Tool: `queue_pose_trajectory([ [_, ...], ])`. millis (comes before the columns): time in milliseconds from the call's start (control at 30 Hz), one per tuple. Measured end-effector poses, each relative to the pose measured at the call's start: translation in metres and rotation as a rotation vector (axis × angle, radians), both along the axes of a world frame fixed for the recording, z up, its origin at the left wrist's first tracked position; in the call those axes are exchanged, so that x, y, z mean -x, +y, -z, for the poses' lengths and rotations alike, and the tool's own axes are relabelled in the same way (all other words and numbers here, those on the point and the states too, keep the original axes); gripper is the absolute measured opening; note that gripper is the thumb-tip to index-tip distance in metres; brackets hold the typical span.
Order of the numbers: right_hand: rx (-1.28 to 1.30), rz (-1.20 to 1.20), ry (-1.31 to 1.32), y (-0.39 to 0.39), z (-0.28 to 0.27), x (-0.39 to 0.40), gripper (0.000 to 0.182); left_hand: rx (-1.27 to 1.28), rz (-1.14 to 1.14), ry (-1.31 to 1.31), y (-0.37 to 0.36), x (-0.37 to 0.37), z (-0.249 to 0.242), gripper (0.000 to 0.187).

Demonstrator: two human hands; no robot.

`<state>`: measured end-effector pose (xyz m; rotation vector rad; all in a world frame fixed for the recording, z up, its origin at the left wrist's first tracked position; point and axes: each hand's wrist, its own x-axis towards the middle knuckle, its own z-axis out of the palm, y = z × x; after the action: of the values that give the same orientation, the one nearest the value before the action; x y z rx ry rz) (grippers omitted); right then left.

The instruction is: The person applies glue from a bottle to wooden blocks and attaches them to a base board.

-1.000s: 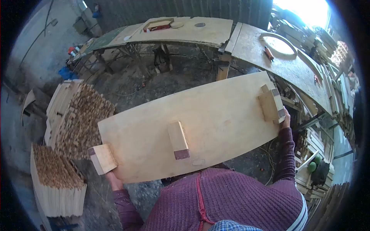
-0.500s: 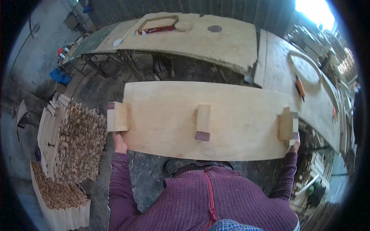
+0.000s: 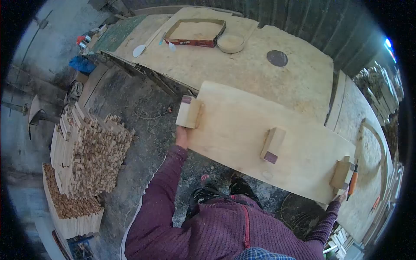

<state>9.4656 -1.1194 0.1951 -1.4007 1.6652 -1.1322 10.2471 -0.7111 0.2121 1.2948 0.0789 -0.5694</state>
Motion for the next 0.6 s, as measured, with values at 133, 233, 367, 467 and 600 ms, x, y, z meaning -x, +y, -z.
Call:
queue_pose_trajectory([
  [133,-0.046,0.097,-0.074,-0.037,0.019,0.013,0.053,-0.098,0.0,-0.061,-0.054,0.002,-0.037,0.039],
  [233,-0.098,0.11,-0.022,-0.047,0.02,0.014,0.055,-0.107,0.064,0.007,-0.071,-0.017,-0.019,0.04],
  [367,-0.059,0.137,0.084,-0.052,0.004,-0.011,0.049,-0.2,0.089,0.013,-0.095,-0.017,-0.034,0.042],
  [467,-0.109,0.214,0.139,-0.068,0.008,-0.007,0.048,-0.052,0.124,0.06,-0.106,-0.021,-0.033,0.045],
  [600,-0.226,0.41,0.387,-0.072,-0.016,-0.019,0.046,-0.015,0.103,0.15,-0.117,-0.011,-0.066,0.046],
])
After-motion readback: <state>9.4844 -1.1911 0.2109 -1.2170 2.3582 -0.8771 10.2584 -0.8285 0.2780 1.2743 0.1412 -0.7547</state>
